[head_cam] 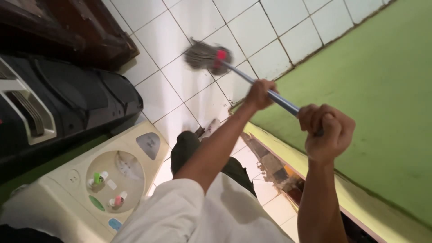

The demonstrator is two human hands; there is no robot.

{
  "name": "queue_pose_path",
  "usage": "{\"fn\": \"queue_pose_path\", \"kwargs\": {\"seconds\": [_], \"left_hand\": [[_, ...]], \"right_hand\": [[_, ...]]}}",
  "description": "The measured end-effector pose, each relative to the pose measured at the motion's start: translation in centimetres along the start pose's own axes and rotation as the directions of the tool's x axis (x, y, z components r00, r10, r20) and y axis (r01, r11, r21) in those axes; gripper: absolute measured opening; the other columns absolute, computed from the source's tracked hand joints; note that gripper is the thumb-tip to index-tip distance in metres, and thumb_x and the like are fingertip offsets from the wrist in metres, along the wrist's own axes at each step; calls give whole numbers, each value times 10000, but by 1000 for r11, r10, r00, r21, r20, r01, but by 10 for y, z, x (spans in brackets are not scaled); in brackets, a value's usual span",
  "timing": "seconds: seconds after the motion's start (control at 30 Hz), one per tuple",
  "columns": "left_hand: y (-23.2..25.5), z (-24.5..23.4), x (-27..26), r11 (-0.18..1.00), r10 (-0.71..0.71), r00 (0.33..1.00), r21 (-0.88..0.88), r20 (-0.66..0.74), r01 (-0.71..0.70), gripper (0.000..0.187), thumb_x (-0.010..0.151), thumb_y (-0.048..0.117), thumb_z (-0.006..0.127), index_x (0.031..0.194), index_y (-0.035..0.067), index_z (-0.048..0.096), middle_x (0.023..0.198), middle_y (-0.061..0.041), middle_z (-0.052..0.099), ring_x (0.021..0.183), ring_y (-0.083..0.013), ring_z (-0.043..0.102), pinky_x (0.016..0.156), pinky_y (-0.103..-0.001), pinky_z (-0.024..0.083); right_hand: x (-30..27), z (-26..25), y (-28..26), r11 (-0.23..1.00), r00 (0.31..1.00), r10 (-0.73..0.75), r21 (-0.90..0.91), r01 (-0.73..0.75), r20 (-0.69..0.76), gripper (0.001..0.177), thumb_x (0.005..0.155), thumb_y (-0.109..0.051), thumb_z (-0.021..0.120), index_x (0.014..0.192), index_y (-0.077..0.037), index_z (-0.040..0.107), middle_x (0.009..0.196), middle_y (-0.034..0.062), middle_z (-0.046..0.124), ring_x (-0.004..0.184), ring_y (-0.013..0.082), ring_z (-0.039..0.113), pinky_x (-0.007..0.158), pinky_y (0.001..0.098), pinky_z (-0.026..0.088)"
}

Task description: Mop the tiled floor throughout the house and rinse the mop in a bucket.

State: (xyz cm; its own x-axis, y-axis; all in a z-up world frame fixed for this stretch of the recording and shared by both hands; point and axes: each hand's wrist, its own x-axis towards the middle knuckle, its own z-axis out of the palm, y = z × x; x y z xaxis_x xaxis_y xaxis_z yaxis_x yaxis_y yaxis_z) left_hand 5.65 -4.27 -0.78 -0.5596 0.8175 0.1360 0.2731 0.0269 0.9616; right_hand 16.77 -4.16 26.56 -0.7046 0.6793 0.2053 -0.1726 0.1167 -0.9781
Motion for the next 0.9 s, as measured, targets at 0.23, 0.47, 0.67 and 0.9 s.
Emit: {"fn": "queue_pose_path", "kwargs": {"seconds": [0.23,0.47,0.67,0.9], "left_hand": [[3,86,-8,991,124,972,-69,200,-112,128,679,154,731,697,81,628,719,-142,698,725,-358,695,644,-473,537],[13,2,-30,986,-73,932,168,354,14,109,704,146,728,668,120,628,713,-113,688,722,-321,697,678,-476,533],[-68,-97,-35,941,-106,992,328,66,79,104,729,127,747,717,122,643,766,-125,683,808,-344,676,727,-483,532],[-85,-123,-15,885,-156,974,415,-162,211,179,721,139,781,671,104,613,725,-126,649,787,-324,653,746,-473,537]], "right_hand": [[-16,-33,27,969,969,-209,-107,223,129,342,941,-62,323,600,-61,288,516,31,288,436,124,261,404,323,227],[-20,1,14,915,913,-394,136,380,106,400,992,-85,348,605,-119,253,534,4,246,415,118,246,371,338,246],[-16,60,72,933,951,-252,304,191,178,454,1054,-228,382,636,-64,317,572,49,318,487,173,298,481,358,275],[15,56,110,935,974,-123,350,50,191,480,1080,-266,359,651,-52,372,563,60,367,509,181,301,514,351,304]]}}
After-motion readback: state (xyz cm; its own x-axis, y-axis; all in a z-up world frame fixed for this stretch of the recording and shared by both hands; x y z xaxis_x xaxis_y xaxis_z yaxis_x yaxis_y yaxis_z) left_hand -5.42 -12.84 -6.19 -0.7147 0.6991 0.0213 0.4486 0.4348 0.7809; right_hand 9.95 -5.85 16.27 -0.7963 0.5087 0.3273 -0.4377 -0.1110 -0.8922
